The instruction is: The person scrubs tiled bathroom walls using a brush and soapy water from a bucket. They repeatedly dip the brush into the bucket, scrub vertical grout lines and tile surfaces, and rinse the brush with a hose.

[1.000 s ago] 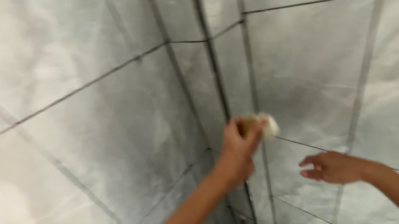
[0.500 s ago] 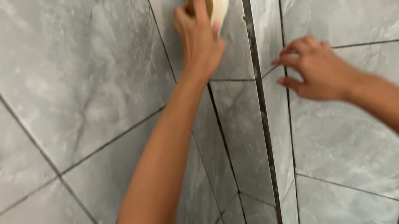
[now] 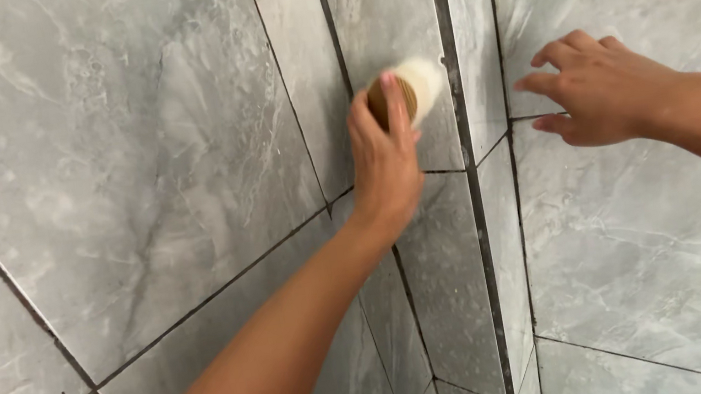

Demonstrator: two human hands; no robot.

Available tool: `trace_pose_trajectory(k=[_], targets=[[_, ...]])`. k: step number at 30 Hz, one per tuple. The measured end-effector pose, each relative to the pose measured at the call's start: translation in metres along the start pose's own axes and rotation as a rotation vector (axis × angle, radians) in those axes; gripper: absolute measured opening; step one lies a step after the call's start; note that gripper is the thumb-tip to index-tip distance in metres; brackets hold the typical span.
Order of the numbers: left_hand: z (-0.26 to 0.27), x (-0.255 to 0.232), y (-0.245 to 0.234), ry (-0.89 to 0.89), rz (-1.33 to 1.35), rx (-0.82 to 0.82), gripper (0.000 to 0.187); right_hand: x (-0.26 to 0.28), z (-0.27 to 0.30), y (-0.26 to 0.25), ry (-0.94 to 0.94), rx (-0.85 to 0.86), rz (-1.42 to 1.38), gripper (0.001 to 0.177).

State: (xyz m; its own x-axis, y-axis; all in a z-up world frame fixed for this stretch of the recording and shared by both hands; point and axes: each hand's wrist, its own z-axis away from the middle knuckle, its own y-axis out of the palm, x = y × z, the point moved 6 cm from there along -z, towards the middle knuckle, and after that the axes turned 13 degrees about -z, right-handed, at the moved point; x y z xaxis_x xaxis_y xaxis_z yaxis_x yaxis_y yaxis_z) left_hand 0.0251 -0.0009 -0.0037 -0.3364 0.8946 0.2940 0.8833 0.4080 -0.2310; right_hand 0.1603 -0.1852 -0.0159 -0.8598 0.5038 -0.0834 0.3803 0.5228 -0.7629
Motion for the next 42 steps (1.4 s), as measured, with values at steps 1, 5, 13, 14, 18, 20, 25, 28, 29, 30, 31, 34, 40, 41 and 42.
trace_pose_trajectory(k=[1, 5, 13, 14, 18, 20, 25, 28, 29, 30, 31, 34, 40, 41, 42], targets=[[0.001, 0.005, -0.001, 0.021, -0.028, 0.050, 0.092, 0.000, -0.001, 0.006, 0.016, 0.044, 0.020, 0.062], [-0.084, 0.054, -0.006, -0.294, 0.256, 0.072, 0.073, -0.006, -0.010, 0.008, 0.083, 0.118, 0.024, 0.067], [-0.130, 0.038, -0.033, -0.197, -0.060, -0.183, 0.068, 0.006, -0.042, -0.039, -0.060, -0.180, -0.448, 0.090], [-0.107, 0.029, -0.033, -0.134, -0.093, -0.159, 0.074, 0.003, -0.044, -0.046, 0.003, -0.164, -0.537, 0.093], [-0.022, -0.004, -0.029, 0.025, -0.013, 0.047, 0.076, 0.019, -0.055, -0.058, -0.093, -0.154, -0.580, 0.100], [-0.013, -0.010, -0.030, 0.103, -0.038, 0.071, 0.073, 0.024, -0.061, -0.050, -0.107, -0.135, -0.576, 0.096], [-0.138, 0.036, -0.044, -0.097, -0.202, -0.088, 0.049, 0.020, -0.066, -0.041, -0.059, -0.132, -0.555, 0.099], [-0.178, 0.044, -0.048, -0.269, -0.253, -0.172, 0.026, 0.025, -0.061, -0.040, -0.082, -0.157, -0.617, 0.104], [-0.173, 0.040, -0.047, -0.256, -0.249, -0.243, 0.038, 0.026, -0.059, -0.039, -0.061, -0.151, -0.634, 0.106], [-0.166, 0.035, -0.047, -0.245, -0.247, -0.314, 0.052, 0.026, -0.057, -0.040, -0.041, -0.145, -0.651, 0.107], [-0.156, 0.031, -0.046, -0.204, -0.223, -0.331, 0.058, 0.025, -0.056, -0.043, -0.017, -0.137, -0.688, 0.107], [-0.095, 0.014, -0.041, -0.053, -0.157, -0.309, 0.072, 0.026, -0.051, -0.044, 0.058, -0.101, -0.758, 0.106], [-0.019, -0.005, -0.035, 0.093, -0.149, -0.123, 0.077, 0.024, -0.053, -0.041, 0.064, -0.133, -0.741, 0.097], [-0.031, 0.000, -0.034, 0.056, -0.124, -0.153, 0.080, 0.022, -0.054, -0.039, 0.065, -0.140, -0.765, 0.097], [-0.057, 0.006, -0.032, 0.021, -0.098, -0.187, 0.084, 0.020, -0.056, -0.039, 0.065, -0.152, -0.787, 0.098]])
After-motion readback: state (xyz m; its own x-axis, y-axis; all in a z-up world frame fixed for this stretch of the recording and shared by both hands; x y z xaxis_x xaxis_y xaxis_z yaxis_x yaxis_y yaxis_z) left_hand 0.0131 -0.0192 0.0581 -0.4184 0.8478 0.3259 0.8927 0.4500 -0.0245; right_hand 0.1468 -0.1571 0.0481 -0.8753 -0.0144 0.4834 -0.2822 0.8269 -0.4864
